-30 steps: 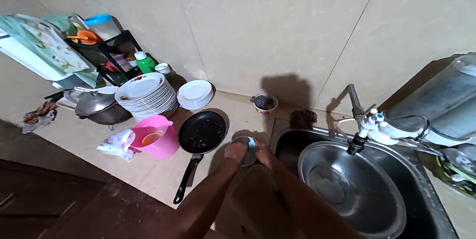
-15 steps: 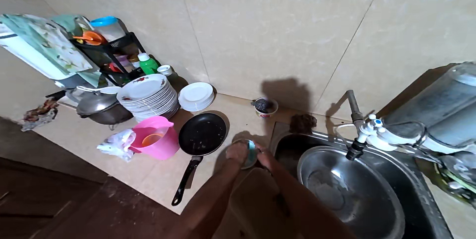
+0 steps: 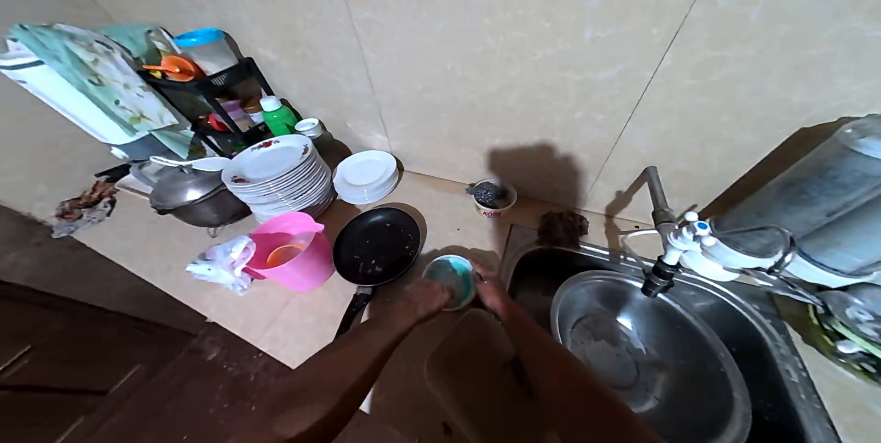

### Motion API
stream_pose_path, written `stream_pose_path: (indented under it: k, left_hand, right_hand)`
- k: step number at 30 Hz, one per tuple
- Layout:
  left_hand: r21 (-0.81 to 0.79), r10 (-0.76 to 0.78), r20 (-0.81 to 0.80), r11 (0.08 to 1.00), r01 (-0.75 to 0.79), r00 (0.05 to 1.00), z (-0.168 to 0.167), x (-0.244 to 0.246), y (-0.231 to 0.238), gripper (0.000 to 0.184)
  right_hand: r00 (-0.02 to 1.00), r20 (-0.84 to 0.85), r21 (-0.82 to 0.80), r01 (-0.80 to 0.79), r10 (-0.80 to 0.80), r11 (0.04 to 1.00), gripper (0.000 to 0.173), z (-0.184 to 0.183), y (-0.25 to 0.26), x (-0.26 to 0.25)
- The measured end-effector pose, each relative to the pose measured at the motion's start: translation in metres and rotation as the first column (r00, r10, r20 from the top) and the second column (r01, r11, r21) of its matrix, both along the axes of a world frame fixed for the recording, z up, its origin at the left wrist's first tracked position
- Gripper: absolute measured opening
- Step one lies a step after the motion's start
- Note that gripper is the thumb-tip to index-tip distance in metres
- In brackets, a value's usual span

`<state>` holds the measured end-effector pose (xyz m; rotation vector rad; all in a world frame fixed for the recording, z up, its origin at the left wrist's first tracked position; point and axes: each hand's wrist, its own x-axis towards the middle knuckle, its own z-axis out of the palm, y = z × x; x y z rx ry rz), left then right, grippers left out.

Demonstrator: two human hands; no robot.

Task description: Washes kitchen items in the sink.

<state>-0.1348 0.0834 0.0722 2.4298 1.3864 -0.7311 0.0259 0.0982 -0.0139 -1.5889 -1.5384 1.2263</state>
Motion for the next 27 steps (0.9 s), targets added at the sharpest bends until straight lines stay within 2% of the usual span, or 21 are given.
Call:
stream_pose_path:
  k: [3,5,8,17,19,21,24,27]
  left_hand:
    - [0.094,0.200,-0.048,0.976,-0.195,0.979,0.004,0.004,0.023,0.037]
    - [0.134,0.328,0.000,0.936,-0.325,0.945,-0.007,0.013,0.034,0.038]
    - [0.146,0.430,0.057,0.889,-0.434,0.901,-0.020,0.028,0.031,0.041]
    - [0.050,0.340,0.062,0.938,-0.343,0.938,-0.015,0.009,-0.024,0.038]
    - [0.022,0.287,0.041,0.957,-0.288,0.957,-0.003,0.008,-0.020,0.038]
    - [0.059,0.271,0.013,0.961,-0.271,0.963,0.000,0.004,-0.004,0.039]
    - [0.146,0.369,0.018,0.919,-0.367,0.929,-0.010,0.013,0.024,0.037]
    - [0.146,0.443,0.082,0.881,-0.450,0.893,-0.022,0.025,0.028,0.039]
  right_hand:
    - [1.000,0.015,-0.001,-0.007,0.007,1.000,0.047,-0.002,-0.001,-0.002]
    - [1.000,0.022,-0.014,-0.011,0.011,1.000,0.047,0.000,0.000,-0.001]
    - [0.999,0.037,-0.031,-0.017,0.019,0.999,0.048,0.003,-0.001,-0.001]
    - [0.973,0.220,-0.088,-0.057,0.075,0.995,0.048,0.013,-0.007,-0.006]
    - [0.974,0.215,-0.081,-0.055,0.071,0.995,0.048,0.011,-0.006,-0.004]
    - [0.979,0.194,-0.063,-0.045,0.057,0.997,0.048,0.006,-0.005,-0.006]
    - [0.984,0.175,-0.051,-0.012,0.021,0.999,0.048,0.004,-0.004,-0.012]
    - [0.987,0.160,-0.069,-0.008,0.019,0.998,0.048,0.007,-0.004,-0.014]
